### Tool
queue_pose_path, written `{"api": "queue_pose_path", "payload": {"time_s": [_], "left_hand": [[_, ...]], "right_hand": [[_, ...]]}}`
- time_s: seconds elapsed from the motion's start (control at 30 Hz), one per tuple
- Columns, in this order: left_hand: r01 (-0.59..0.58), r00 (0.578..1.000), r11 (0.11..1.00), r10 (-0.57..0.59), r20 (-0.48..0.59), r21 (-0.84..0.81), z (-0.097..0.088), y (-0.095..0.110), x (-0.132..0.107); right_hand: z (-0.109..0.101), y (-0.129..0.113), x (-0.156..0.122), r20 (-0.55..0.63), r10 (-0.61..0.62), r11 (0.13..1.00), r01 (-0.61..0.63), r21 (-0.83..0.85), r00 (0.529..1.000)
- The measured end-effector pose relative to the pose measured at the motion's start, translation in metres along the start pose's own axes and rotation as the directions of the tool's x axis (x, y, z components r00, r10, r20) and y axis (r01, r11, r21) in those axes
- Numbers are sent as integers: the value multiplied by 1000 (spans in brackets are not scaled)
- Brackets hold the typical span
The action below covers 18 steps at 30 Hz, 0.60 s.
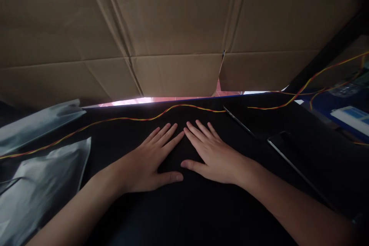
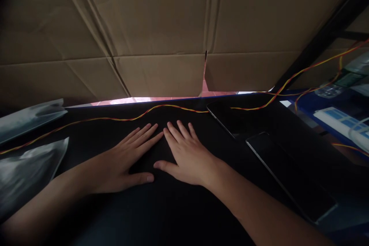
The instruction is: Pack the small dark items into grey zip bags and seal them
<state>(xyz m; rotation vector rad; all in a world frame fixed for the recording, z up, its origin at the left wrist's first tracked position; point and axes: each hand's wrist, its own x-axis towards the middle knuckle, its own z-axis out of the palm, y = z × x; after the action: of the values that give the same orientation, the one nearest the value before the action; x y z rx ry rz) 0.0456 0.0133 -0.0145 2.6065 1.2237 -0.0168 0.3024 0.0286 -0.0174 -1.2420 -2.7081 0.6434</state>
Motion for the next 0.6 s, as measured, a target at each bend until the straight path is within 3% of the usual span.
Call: {"api": "queue_pose_path", "payload": {"time_s": [0.43,0.53,0.6], "left_hand": [[11,999,1000,-11,-35,4,-3,7,3],[26,997,998,-22,-70,51,-14,4,-2],[142,980,987,-128,-153,79,-30,-6,-15]], "right_hand": [[-3,-5,-1,25,27,998,-25,-57,999],[-3,-4,-1,19,24,999,-23,-49,1000],[-2,-3,-1,21,27,999,-26,-43,999]]}}
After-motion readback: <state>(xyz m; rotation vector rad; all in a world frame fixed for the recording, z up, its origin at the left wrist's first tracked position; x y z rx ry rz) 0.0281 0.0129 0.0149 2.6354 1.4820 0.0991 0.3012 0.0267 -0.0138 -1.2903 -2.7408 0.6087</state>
